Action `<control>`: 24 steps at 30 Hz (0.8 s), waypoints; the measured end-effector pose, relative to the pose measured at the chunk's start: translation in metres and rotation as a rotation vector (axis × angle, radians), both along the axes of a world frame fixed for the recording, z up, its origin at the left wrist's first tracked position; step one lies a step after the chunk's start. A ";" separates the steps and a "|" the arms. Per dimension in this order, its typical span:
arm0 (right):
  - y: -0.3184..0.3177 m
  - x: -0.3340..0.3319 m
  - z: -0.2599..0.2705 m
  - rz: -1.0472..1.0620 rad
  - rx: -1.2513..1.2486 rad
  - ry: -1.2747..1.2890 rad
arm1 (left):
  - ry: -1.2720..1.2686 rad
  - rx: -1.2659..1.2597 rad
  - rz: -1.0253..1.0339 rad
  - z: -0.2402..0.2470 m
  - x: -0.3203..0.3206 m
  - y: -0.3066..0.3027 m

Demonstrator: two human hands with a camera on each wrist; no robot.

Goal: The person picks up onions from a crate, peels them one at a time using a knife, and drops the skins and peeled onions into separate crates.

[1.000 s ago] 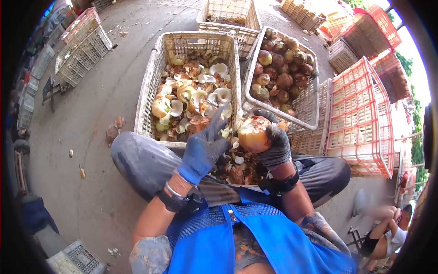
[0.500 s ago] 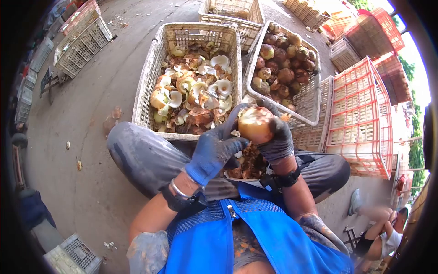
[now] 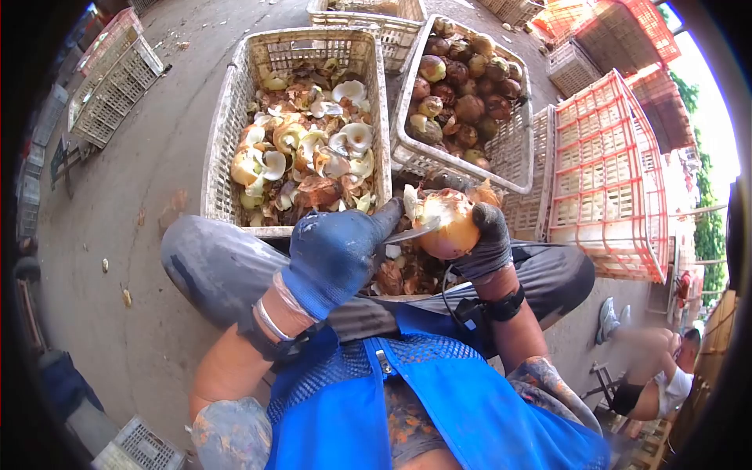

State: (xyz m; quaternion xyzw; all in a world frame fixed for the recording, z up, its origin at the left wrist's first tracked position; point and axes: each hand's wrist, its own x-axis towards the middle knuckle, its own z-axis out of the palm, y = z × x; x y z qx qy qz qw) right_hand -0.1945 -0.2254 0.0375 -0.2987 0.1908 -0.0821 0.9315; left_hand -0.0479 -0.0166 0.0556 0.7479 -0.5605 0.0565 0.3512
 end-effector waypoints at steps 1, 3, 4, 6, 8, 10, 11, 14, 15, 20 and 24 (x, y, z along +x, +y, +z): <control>0.001 0.001 0.004 0.024 -0.012 0.001 | -0.068 0.033 -0.023 0.001 0.004 0.000; 0.003 0.004 0.007 0.058 -0.023 0.010 | -0.138 0.000 -0.054 -0.008 0.017 0.000; 0.004 0.008 0.007 0.130 0.048 -0.005 | -0.213 -0.029 -0.087 -0.012 0.023 0.000; 0.009 0.015 0.002 0.278 0.155 -0.050 | -0.284 0.015 -0.113 -0.013 0.037 -0.003; 0.015 0.018 0.009 0.284 0.179 -0.024 | -0.408 0.015 -0.116 -0.016 0.043 -0.005; 0.018 0.024 0.012 0.230 0.145 -0.066 | -0.284 0.009 -0.032 -0.019 0.032 -0.009; 0.015 0.025 0.007 0.230 0.138 -0.077 | -0.163 0.005 0.057 -0.020 0.025 -0.011; 0.021 0.021 -0.016 0.021 0.107 0.033 | 0.170 -0.012 0.218 -0.036 -0.007 -0.022; 0.027 0.020 -0.016 0.022 0.112 0.030 | 0.397 -0.012 0.340 -0.049 -0.011 -0.025; 0.026 0.023 -0.021 0.002 -0.023 -0.009 | 1.514 0.000 0.506 -0.037 0.007 -0.011; 0.024 0.040 -0.020 -0.032 0.106 -0.089 | 1.248 -0.278 0.145 -0.035 -0.012 -0.007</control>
